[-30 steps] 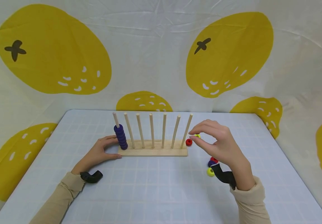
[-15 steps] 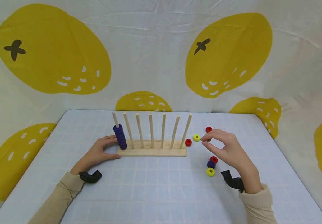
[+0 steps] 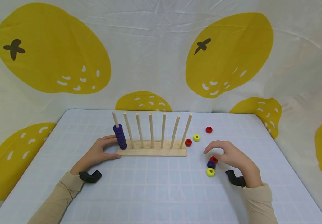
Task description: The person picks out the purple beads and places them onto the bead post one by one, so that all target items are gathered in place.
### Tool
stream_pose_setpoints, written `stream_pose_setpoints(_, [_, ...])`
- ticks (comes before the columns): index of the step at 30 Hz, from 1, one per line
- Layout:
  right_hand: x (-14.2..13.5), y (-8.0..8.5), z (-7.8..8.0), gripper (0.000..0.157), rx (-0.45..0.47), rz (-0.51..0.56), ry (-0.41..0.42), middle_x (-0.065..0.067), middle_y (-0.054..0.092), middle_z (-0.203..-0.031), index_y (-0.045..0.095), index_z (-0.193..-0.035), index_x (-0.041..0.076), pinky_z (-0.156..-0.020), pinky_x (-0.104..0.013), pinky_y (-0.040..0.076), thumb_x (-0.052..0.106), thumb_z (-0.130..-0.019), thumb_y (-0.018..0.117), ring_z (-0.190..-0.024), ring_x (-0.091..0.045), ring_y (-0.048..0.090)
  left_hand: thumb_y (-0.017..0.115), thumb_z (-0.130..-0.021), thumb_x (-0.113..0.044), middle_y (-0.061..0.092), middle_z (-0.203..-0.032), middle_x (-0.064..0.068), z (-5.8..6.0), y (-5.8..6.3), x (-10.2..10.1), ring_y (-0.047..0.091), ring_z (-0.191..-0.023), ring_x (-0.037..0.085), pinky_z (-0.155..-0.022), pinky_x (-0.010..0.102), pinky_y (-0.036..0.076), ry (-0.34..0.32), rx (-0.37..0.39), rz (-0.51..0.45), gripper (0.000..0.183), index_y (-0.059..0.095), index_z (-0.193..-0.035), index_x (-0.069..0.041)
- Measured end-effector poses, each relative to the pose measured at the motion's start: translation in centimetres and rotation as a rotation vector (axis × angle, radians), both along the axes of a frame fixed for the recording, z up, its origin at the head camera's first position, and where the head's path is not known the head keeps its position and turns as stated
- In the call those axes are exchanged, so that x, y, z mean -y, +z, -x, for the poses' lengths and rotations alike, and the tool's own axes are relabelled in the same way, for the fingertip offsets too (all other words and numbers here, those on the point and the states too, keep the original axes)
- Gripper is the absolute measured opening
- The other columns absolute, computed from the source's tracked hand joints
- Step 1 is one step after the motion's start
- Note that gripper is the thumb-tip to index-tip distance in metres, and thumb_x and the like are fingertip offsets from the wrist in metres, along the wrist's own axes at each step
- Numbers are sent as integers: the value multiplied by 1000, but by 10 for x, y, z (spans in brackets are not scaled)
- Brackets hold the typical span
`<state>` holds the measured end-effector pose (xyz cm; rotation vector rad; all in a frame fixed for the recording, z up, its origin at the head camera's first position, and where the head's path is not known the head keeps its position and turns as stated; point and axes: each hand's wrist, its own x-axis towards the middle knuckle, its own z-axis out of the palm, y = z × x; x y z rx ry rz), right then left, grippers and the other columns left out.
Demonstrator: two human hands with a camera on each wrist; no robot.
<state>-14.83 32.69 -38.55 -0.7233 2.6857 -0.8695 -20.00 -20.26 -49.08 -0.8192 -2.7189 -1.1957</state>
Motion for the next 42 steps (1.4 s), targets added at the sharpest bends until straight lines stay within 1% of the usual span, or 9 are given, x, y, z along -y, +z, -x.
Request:
stream_pose_setpoints(5, [-7, -13, 6, 46, 140, 9, 72, 3, 69, -111, 73, -107, 14, -98, -47, 47, -17, -80, 54, -105, -15, 60, 90, -71, -40, 55, -142, 10, 0, 1, 0, 44, -134, 35, -107, 64, 28, 5, 7, 3, 68, 66, -131, -19])
stream_pose_setpoints(10, [-7, -19, 8, 57, 246, 32, 102, -1, 69, -112, 73, -104, 13, -98, -62, 38, -21, -66, 48, -104, -18, 57, 90, -71, -40, 55, -142, 10, -1, 0, 0, 44, -134, 35, -107, 64, 29, 1, 6, -3, 68, 66, -131, -19])
stream_pose_setpoints(12, [-6, -20, 7, 59, 270, 29, 102, 0, 68, -113, 73, -103, 15, -98, -64, 36, -21, -63, 49, -104, -19, 56, 90, -71, -39, 55, -142, 10, -1, 1, 1, 44, -134, 35, -108, 63, 29, 0, 7, -5, 68, 66, -131, -19])
stream_pose_setpoints(15, [-4, -22, 7, 58, 281, 17, 97, 0, 66, -114, 74, -102, 17, -97, -62, 36, -20, -62, 54, -106, -24, 52, 90, -71, -38, 55, -142, 10, -1, 1, 1, 44, -134, 35, -108, 63, 29, 1, 5, 0, 68, 66, -132, -18])
stream_pose_setpoints(22, [2, -31, 12, 44, 280, -73, 69, 1, 61, -114, 75, -92, 22, -92, -55, 42, -15, -72, 65, -112, -32, 42, 91, -71, -37, 55, -142, 11, -1, 1, 0, 44, -134, 35, -108, 63, 27, 3, 9, 0, 68, 66, -132, -18])
stream_pose_setpoints(25, [3, -30, 12, 41, 285, -85, 60, 1, 61, -112, 75, -91, 22, -90, -52, 43, -13, -72, 67, -111, -32, 42, 91, -71, -37, 55, -142, 11, -1, 2, 0, 44, -134, 35, -108, 63, 27, 3, 5, 3, 68, 66, -131, -18])
stream_pose_setpoints(32, [3, -31, 13, 41, 283, -91, 51, 2, 62, -111, 75, -93, 23, -93, -57, 42, -12, -73, 67, -109, -31, 44, 91, -70, -35, 55, -142, 11, -1, 2, 0, 45, -133, 36, -108, 63, 27, 7, 3, 3, 68, 66, -131, -17])
stream_pose_setpoints(36, [4, -31, 13, 39, 281, -92, 44, 3, 63, -110, 75, -93, 23, -92, -56, 43, -11, -75, 68, -108, -30, 45, 91, -70, -35, 55, -142, 11, -1, 1, 0, 45, -133, 36, -108, 63, 28, 13, 7, 4, 68, 67, -131, -17])
stream_pose_setpoints(42, [4, -27, 11, 37, 237, -68, 54, 3, 64, -109, 74, -95, 22, -92, -53, 43, -10, -77, 68, -106, -28, 48, 91, -70, -36, 55, -142, 10, -2, 0, 0, 44, -133, 35, -109, 62, 28, 15, 14, 6, 68, 66, -131, -18])
